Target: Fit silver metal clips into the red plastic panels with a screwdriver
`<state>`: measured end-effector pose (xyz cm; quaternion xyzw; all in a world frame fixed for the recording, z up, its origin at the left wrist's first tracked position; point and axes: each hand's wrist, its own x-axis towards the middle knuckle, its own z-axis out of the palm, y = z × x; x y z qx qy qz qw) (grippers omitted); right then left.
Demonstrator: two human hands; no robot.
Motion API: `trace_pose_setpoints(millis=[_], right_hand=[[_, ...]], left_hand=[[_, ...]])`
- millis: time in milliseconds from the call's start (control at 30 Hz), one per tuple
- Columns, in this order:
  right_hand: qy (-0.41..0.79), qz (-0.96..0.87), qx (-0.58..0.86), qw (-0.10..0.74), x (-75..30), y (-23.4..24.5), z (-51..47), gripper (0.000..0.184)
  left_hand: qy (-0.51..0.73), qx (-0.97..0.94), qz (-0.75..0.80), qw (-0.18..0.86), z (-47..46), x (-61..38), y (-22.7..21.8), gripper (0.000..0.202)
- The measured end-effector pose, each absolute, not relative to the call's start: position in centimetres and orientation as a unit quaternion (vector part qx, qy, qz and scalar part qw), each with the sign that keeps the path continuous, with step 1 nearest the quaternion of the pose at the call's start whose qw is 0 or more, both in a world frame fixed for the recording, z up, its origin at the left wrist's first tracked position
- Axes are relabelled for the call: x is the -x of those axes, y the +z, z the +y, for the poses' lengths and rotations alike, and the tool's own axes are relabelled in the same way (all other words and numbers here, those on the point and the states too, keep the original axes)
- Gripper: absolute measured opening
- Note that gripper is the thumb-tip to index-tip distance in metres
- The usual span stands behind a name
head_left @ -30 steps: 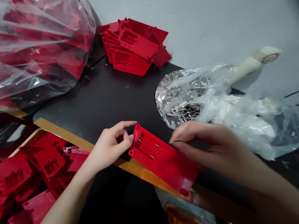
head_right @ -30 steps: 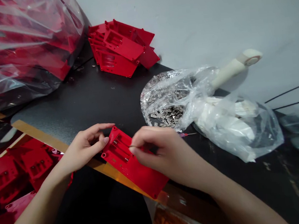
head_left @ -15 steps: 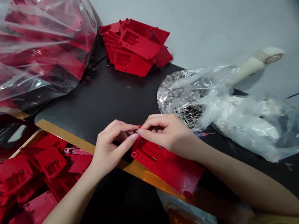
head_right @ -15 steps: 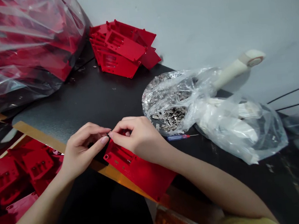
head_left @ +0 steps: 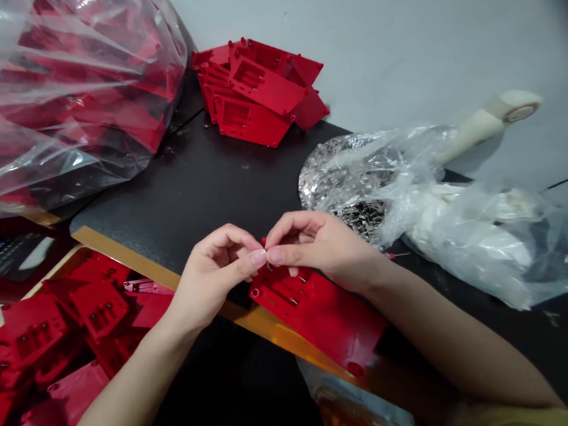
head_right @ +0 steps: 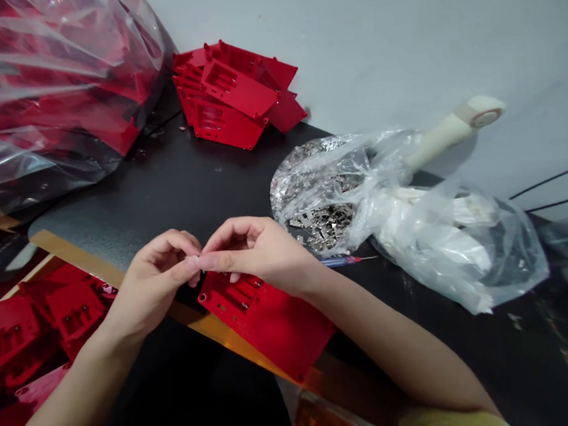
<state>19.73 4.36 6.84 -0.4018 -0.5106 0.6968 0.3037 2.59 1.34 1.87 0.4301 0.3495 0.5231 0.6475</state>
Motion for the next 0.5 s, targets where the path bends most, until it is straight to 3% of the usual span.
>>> trace_pose_setpoints(millis=[67, 133, 233, 300, 367, 500], right_hand=[[0.702, -0.507, 0.377, 0.329, -19.7, 6.6, 4.5, 0.032], [0.659, -0.555, 0.364, 0.354, -19.7, 6.6, 4.3, 0.025], [0.461, -0.699, 0.345, 0.425, -19.8, 6.8, 3.9, 0.005], [0.298, -0.782, 0.308, 0.453, -20.1, 7.0, 3.8, 0.004], [0.212, -0.834, 0.273, 0.429, -20.4, 7.1, 3.9, 0.004], [0.184, -0.881, 0.253, 0.354, -21.1, 7.4, 4.3, 0.011]], left_hand=[[0.495, -0.389, 0.321, 0.708, 1.4, -2.9, 2.0, 0.024], [0.473, -0.349, 0.304, 0.75, 1.4, -3.2, 2.3, 0.026], [0.457, -0.323, 0.306, 0.77, 1.3, -3.3, 3.1, 0.029], [0.455, -0.316, 0.318, 0.769, 1.2, -3.1, 3.4, 0.025], [0.452, -0.317, 0.33, 0.766, 1.0, -2.9, 3.5, 0.022], [0.45, -0.343, 0.351, 0.746, 0.6, -2.2, 3.0, 0.025]])
